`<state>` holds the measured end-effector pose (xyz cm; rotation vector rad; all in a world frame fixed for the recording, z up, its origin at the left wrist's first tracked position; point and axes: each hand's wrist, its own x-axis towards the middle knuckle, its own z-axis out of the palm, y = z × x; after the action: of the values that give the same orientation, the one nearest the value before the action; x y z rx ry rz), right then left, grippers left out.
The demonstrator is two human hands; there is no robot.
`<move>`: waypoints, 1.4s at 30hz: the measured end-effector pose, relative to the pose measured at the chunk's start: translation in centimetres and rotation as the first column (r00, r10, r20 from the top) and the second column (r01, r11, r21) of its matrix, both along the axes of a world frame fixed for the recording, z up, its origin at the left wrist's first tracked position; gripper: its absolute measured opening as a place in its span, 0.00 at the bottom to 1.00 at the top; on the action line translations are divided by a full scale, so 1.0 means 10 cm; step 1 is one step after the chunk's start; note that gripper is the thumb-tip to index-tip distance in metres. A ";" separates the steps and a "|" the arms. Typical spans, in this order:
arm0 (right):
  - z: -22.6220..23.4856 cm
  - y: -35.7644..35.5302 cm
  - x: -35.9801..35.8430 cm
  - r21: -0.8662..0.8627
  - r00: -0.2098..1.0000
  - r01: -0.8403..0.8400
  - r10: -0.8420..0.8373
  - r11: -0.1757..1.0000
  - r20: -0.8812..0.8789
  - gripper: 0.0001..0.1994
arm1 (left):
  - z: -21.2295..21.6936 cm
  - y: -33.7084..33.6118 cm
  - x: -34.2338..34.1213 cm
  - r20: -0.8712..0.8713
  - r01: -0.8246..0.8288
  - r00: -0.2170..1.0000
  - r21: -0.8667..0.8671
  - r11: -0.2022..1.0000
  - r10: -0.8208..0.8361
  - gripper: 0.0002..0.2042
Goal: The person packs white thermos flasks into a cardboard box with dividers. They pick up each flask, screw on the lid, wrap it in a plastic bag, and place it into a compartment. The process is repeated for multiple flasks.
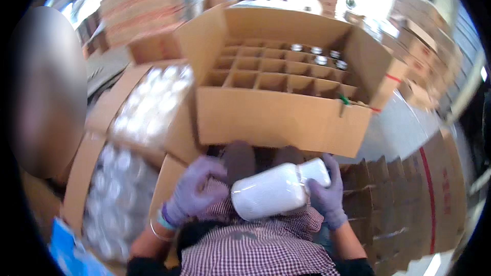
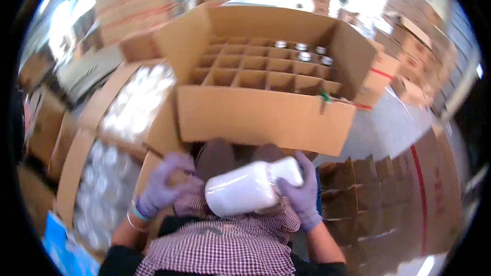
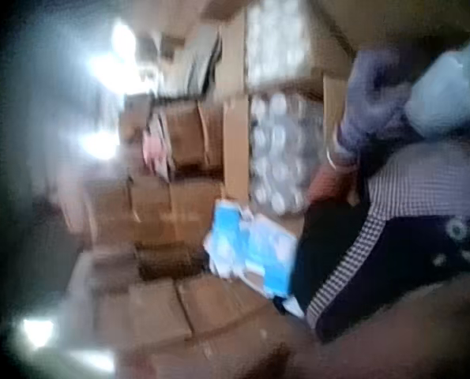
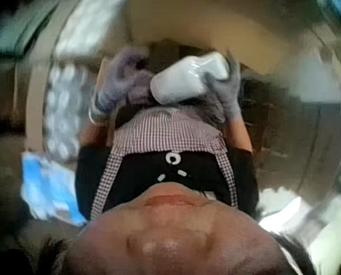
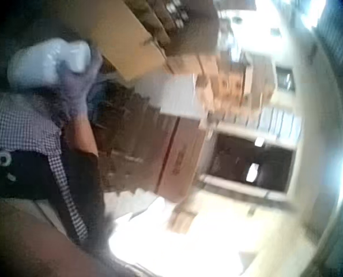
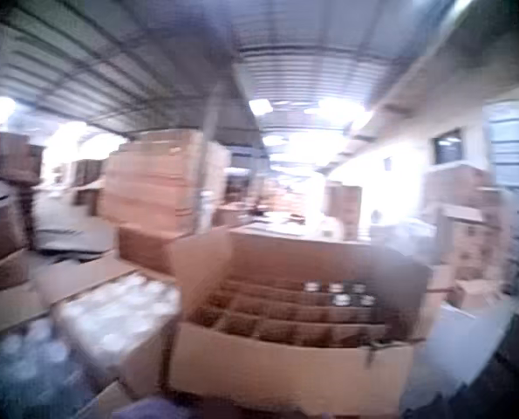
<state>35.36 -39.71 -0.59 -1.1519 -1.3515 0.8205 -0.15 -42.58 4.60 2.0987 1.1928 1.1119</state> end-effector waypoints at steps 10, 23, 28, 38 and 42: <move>-0.23 -0.13 0.20 0.025 0.992 0.017 -0.014 1.000 -0.123 0.32 | -0.79 0.86 0.76 0.354 -0.106 0.927 -0.074 0.992 0.126 0.30; 0.91 3.48 0.36 0.315 0.365 0.117 -0.336 0.942 0.868 0.33 | -0.60 1.06 -0.22 0.816 -0.184 0.332 -0.435 0.882 0.472 0.36; 0.59 2.35 -0.59 0.150 0.789 -0.320 0.176 0.935 0.589 0.34 | -0.66 0.81 -0.35 0.661 -0.436 0.526 -0.330 0.837 0.535 0.37; 0.53 1.07 -0.24 0.013 0.744 -0.544 0.475 0.839 0.470 0.40 | -0.52 0.74 0.19 0.434 -0.376 0.800 -0.178 0.909 0.415 0.31; 0.57 0.85 -0.14 0.252 0.788 -0.534 0.367 0.807 0.494 0.40 | -0.60 0.84 0.44 0.757 -0.198 0.520 -0.344 0.918 0.396 0.31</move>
<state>33.94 -31.24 5.08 -0.7079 -2.1150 0.6107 4.27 -34.21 -1.41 0.9432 1.1088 1.7478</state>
